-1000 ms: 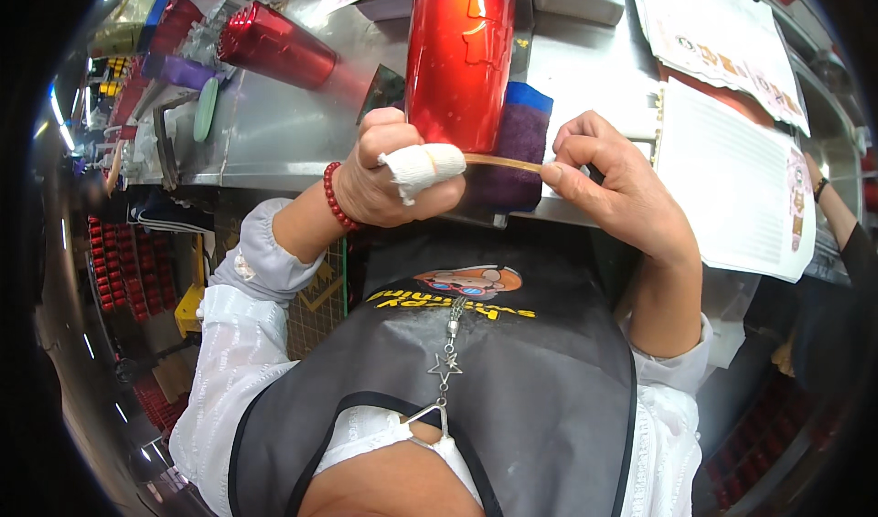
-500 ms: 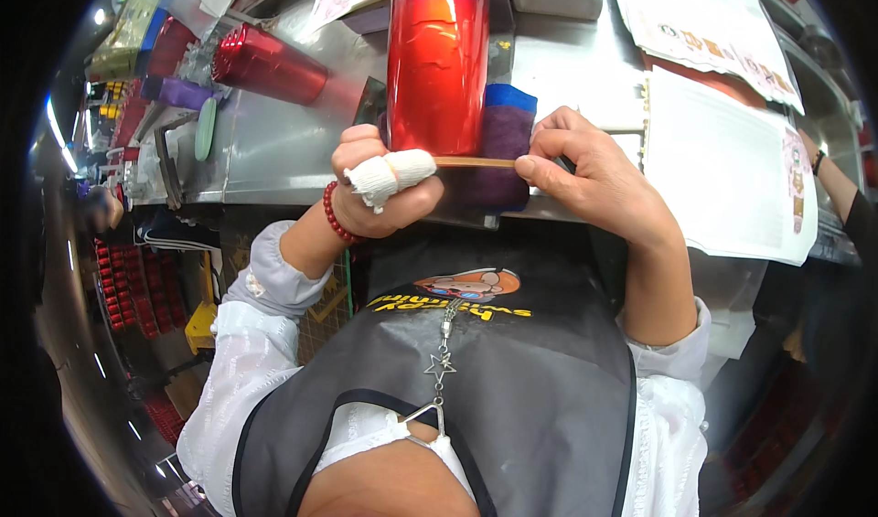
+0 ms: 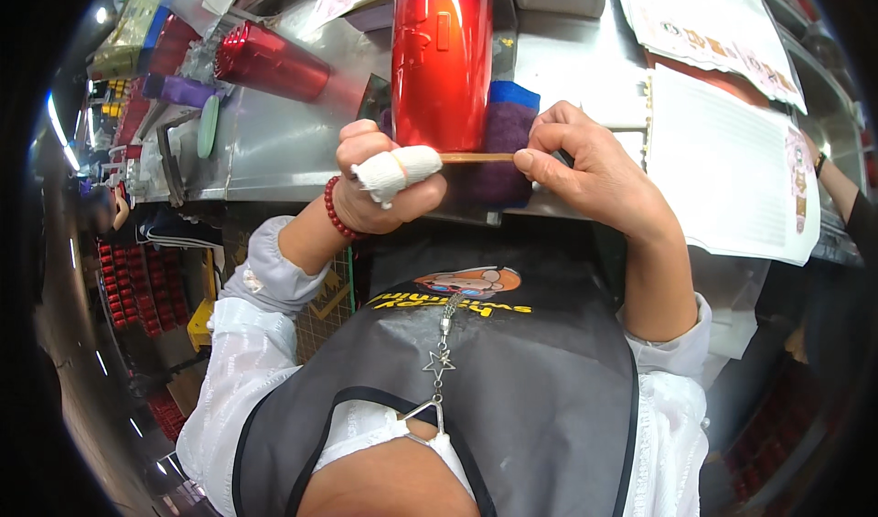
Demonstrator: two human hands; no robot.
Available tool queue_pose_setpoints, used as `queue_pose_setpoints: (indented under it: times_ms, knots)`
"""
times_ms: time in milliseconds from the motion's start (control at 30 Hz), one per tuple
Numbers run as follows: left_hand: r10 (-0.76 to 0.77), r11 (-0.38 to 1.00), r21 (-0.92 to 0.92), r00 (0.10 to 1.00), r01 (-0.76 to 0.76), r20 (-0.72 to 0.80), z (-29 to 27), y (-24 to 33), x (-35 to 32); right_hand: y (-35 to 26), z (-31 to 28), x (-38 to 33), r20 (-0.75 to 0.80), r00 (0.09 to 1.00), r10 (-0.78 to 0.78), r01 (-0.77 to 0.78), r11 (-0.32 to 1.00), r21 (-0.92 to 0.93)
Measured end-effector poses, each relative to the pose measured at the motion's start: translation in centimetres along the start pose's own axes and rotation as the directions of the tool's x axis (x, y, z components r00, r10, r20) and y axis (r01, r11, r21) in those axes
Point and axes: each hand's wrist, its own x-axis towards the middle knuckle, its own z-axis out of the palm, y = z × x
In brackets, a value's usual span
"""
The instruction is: The person scrubs and wipes red beverage cans on a metal workbench using a green sponge and a white cloth. They rotate each can to clean all sides, then place it aside. The person repeats this process for multiple cans.
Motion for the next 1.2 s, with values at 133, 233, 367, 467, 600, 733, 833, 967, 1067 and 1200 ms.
queue_pose_setpoints:
  times_ms: [133,233,367,467,600,733,833,967,1067,1200]
  knots:
    - [0.065,0.997,-0.037,0.997,-0.063,0.046,0.3,-0.5,1.4,0.0,0.1,0.0,-0.036,0.999,-0.019,0.019,1.000,0.007]
    - [0.075,0.997,-0.030,0.997,-0.075,0.021,0.2,-0.5,1.2,-0.2,0.3,-0.2,-0.021,1.000,-0.003,0.005,0.998,0.063]
    - [0.005,1.000,0.021,1.000,-0.005,-0.023,0.0,0.1,0.3,-0.1,0.2,-0.2,0.000,1.000,-0.015,0.015,1.000,0.026]
    - [0.032,0.999,-0.028,0.999,-0.031,0.039,-0.5,-0.2,1.3,0.0,0.1,-0.2,0.010,1.000,-0.028,0.028,1.000,0.003]
    - [0.003,0.998,-0.065,1.000,-0.001,0.031,0.5,0.0,1.4,-0.2,0.1,-0.2,0.017,1.000,-0.003,0.002,1.000,0.016]
    - [-0.007,1.000,0.003,0.999,0.007,-0.031,0.1,0.1,0.6,-0.2,0.3,0.0,0.005,1.000,-0.002,0.002,1.000,0.010]
    - [-0.024,0.999,-0.026,0.999,0.023,-0.024,0.1,0.2,0.4,-0.2,0.2,0.1,0.012,1.000,0.003,-0.003,1.000,-0.009]
    - [-0.004,0.997,-0.075,0.998,0.010,0.069,0.3,0.0,1.8,-0.2,0.0,0.1,0.012,1.000,0.006,-0.005,0.998,-0.058]
    - [0.033,0.998,-0.062,0.996,-0.028,0.077,0.2,-0.2,2.0,-0.3,0.2,0.0,-0.007,1.000,-0.014,0.014,1.000,-0.018]
    - [-0.023,0.999,0.025,1.000,0.024,-0.012,-0.2,0.3,0.2,-0.8,0.6,0.0,-0.025,0.999,-0.031,0.030,0.999,-0.028]
